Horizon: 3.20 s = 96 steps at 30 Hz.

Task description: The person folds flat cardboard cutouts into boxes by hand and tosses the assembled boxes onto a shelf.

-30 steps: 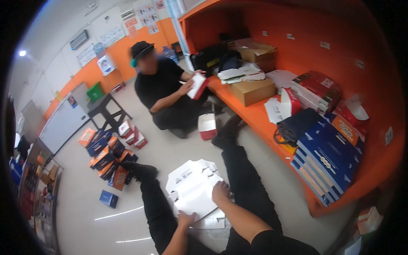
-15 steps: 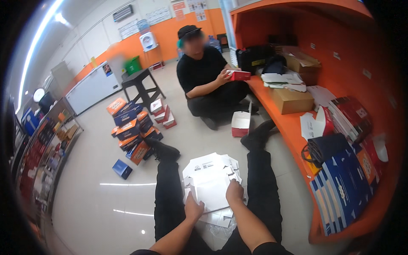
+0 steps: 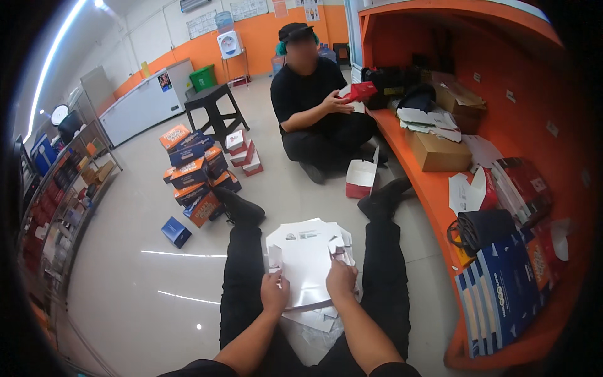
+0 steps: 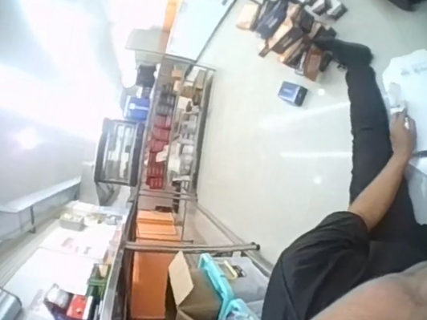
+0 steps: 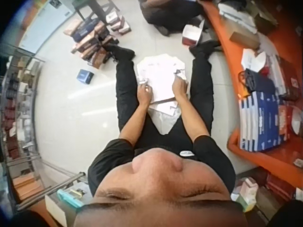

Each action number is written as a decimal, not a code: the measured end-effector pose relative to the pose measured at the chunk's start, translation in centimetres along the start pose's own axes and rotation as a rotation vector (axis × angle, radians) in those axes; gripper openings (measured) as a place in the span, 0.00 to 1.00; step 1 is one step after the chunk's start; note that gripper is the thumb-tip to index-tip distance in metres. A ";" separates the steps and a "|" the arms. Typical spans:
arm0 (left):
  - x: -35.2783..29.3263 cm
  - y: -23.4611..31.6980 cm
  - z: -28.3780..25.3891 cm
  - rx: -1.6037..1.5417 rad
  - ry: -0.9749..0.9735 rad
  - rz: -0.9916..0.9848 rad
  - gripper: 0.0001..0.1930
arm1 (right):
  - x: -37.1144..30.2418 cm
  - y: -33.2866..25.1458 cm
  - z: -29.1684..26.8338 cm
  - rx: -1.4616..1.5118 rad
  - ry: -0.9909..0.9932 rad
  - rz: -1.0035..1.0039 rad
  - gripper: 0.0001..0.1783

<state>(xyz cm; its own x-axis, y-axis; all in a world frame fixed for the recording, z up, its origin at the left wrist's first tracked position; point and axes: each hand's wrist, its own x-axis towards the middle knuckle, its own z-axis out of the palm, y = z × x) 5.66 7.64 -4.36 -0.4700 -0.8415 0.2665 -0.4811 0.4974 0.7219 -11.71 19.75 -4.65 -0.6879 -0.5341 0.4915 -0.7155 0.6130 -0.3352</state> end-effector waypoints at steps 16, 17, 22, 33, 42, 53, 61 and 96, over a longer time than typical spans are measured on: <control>0.0 -1.2 3.1 0.306 -0.794 0.099 0.20 | -3.0 -1.7 4.7 -0.035 -0.625 0.052 0.14; 0.3 -0.9 2.6 0.191 -0.744 0.028 0.19 | -2.5 -1.2 3.6 -0.044 -0.628 0.045 0.14; 0.7 -0.1 0.3 0.015 -0.269 0.003 0.27 | 2.3 -4.7 -5.7 0.158 -0.515 0.215 0.17; 2.4 9.5 -7.0 -1.048 -0.460 -0.272 0.21 | 0.8 -9.7 -22.7 0.167 -0.156 -0.353 0.33; 0.7 9.3 -7.4 -1.198 -0.720 -0.317 0.19 | -4.5 -6.0 -22.6 0.427 -0.133 -0.521 0.19; -1.4 11.4 -9.3 -1.468 -1.016 -0.091 0.21 | -5.0 -5.8 -26.0 0.303 -0.060 -0.527 0.17; -1.7 11.8 -11.0 -1.495 -1.111 0.040 0.22 | -5.5 -8.5 -27.3 0.366 0.018 -0.443 0.16; -6.8 14.8 -9.1 -1.688 -0.879 0.009 0.22 | -7.7 -8.0 -27.1 0.155 0.208 -0.466 0.16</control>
<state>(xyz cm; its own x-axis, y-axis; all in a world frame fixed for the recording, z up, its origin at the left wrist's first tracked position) 8.46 18.80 10.32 -0.9194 -0.2397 0.3117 0.3903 -0.6526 0.6494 2.59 34.75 16.03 -0.2653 -0.5930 0.7603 -0.9599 0.2366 -0.1504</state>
